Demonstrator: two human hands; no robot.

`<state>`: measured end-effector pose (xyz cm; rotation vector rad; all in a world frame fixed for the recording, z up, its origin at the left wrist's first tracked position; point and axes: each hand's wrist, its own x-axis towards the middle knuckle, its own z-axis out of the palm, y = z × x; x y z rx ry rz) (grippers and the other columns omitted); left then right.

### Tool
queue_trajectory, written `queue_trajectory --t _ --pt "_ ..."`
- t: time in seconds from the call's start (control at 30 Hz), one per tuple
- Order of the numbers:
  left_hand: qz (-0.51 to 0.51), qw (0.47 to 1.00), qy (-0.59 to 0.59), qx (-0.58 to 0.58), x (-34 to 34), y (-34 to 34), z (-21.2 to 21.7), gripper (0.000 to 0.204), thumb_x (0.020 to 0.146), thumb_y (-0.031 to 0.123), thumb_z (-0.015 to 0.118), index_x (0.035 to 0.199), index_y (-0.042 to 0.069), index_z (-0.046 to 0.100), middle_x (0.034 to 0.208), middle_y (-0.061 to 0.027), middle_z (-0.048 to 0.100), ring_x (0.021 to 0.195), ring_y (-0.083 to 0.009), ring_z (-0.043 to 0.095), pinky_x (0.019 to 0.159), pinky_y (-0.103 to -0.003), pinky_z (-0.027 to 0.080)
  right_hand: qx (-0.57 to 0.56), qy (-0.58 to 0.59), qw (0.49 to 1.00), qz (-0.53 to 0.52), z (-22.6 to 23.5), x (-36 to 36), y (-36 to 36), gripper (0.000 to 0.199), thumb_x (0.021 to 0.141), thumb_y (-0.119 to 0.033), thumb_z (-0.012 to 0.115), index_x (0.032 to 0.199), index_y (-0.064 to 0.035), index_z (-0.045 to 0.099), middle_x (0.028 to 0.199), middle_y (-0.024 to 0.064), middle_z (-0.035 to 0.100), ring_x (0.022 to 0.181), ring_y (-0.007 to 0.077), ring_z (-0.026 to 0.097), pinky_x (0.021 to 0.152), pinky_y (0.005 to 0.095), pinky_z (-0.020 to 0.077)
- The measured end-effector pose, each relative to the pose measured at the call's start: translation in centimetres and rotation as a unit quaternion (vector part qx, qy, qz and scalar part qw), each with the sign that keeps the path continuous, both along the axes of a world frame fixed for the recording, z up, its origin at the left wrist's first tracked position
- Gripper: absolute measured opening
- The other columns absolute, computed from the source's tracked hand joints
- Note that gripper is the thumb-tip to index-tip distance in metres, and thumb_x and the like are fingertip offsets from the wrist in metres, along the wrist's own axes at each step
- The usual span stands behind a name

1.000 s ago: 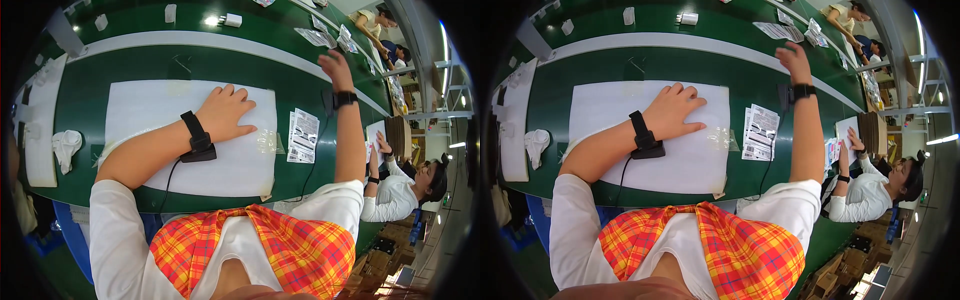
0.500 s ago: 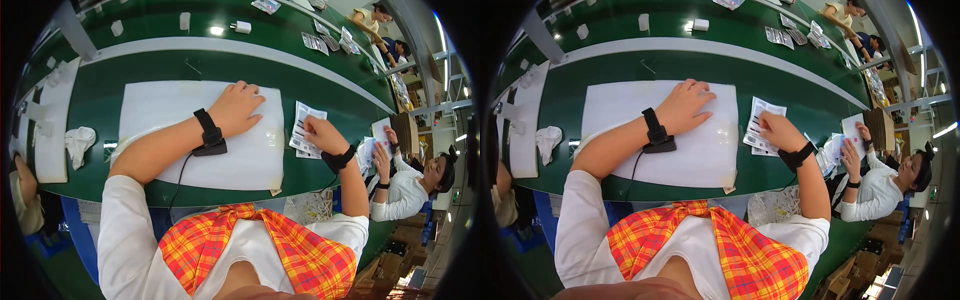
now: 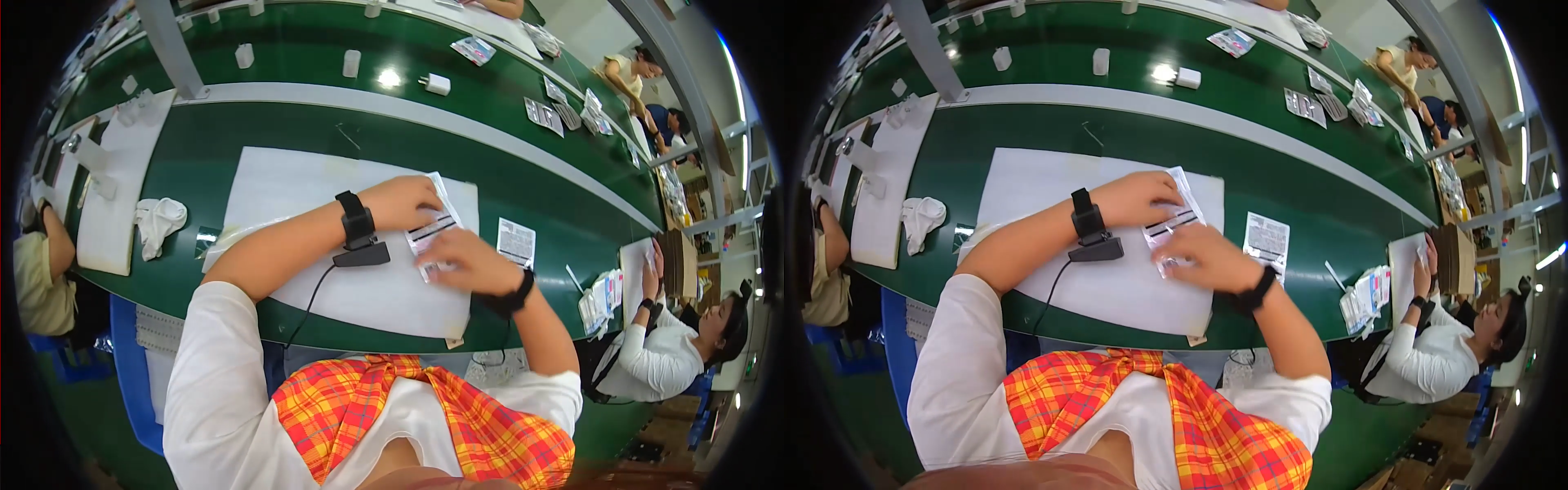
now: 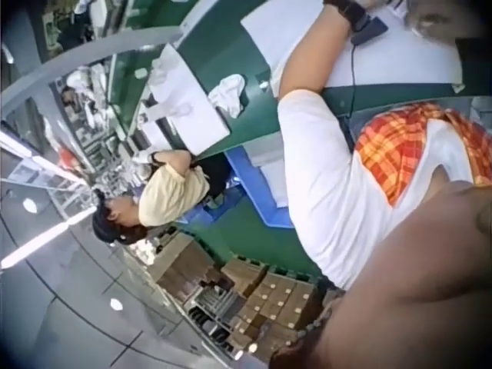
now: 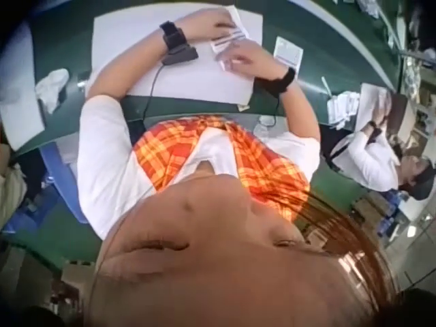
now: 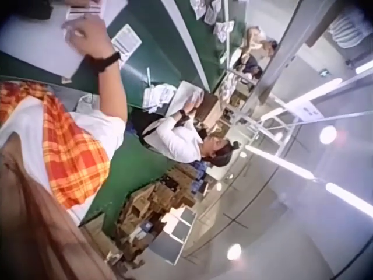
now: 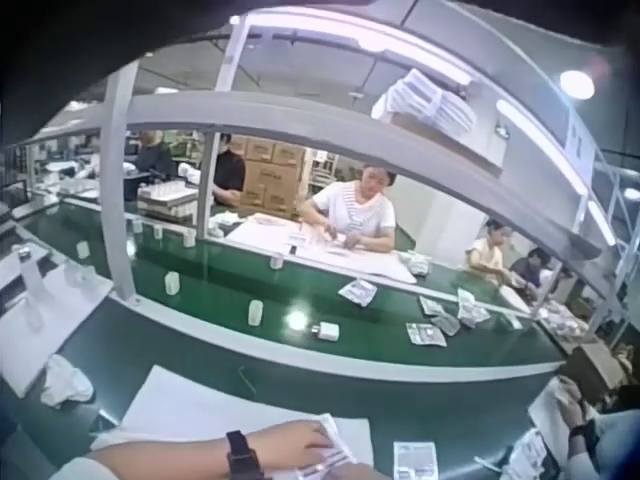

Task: The person packages power adapters by hand, picking up an adapter and a plastic bag, sliding the adapter into the bag, and placing the packaged item onto a stack of instruction sheets. The person then folds the instruction sheet around the bagged adapter and sets the completed assembly aside.

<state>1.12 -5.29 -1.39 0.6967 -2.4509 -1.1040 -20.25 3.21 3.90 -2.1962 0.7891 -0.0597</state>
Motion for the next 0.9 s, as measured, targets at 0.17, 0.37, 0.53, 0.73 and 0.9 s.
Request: queue_trajectory --t 0.17,0.37,0.53,0.73,0.9 --pt "0.013 0.989 -0.07 -0.132 -0.6 4.9 1.4 0.06 0.075 0.031 0.069 0.122 -0.004 0.056 0.124 -0.0231 0.052 0.113 -0.0385 0.051 0.096 -0.044 0.044 -0.147 0.074 0.986 -0.001 0.2 -1.6 8.8 0.063 0.081 -0.034 0.07 0.137 -0.0113 0.052 0.146 0.0224 0.037 0.128 0.0447 0.041 0.104 0.0513 0.0365" --pt "0.086 0.962 -0.215 -0.146 -2.3 7.1 3.1 0.057 0.076 0.027 0.067 0.119 -0.007 0.054 0.126 -0.0233 0.051 0.112 -0.0364 0.051 0.094 -0.048 0.043 0.119 0.172 0.976 0.065 8.8 -0.6 -1.0 0.053 0.081 -0.035 0.073 0.124 -0.0052 0.06 0.125 0.0197 0.059 0.107 0.0328 0.061 0.094 0.0407 0.0464" --pt "0.052 0.975 -0.174 -0.13 -2.2 6.6 1.9 0.046 0.079 0.022 0.062 0.118 -0.004 0.056 0.125 -0.0213 0.054 0.112 -0.0339 0.052 0.093 -0.048 0.043 0.148 -0.254 0.941 -0.169 5.1 8.7 -20.8 0.053 0.084 -0.016 0.073 0.132 -0.0027 0.053 0.126 0.0104 0.06 0.116 0.02 0.056 0.101 0.0287 0.0403" --pt "0.145 0.92 0.141 -0.336 -4.7 6.4 -3.7 0.04 0.081 0.02 0.06 0.116 -0.001 0.059 0.123 -0.0192 0.058 0.113 -0.0337 0.054 0.097 -0.048 0.041 0.054 -0.286 0.892 -0.347 -7.7 14.6 -33.9 0.074 0.083 -0.009 0.07 0.146 -0.0044 0.032 0.134 0.0113 0.052 0.116 0.025 0.056 0.101 0.032 0.0417" --pt "0.081 0.977 -0.135 -0.142 -2.2 6.3 0.8 0.044 0.082 0.021 0.061 0.119 -0.002 0.057 0.123 -0.0198 0.057 0.115 -0.034 0.053 0.102 -0.049 0.04 0.233 -0.385 0.824 -0.345 -0.6 14.2 -24.3 0.047 0.095 -0.019 0.059 0.137 -0.0116 0.038 0.12 0.0092 0.055 0.098 0.0227 0.062 0.084 0.0357 0.0525"
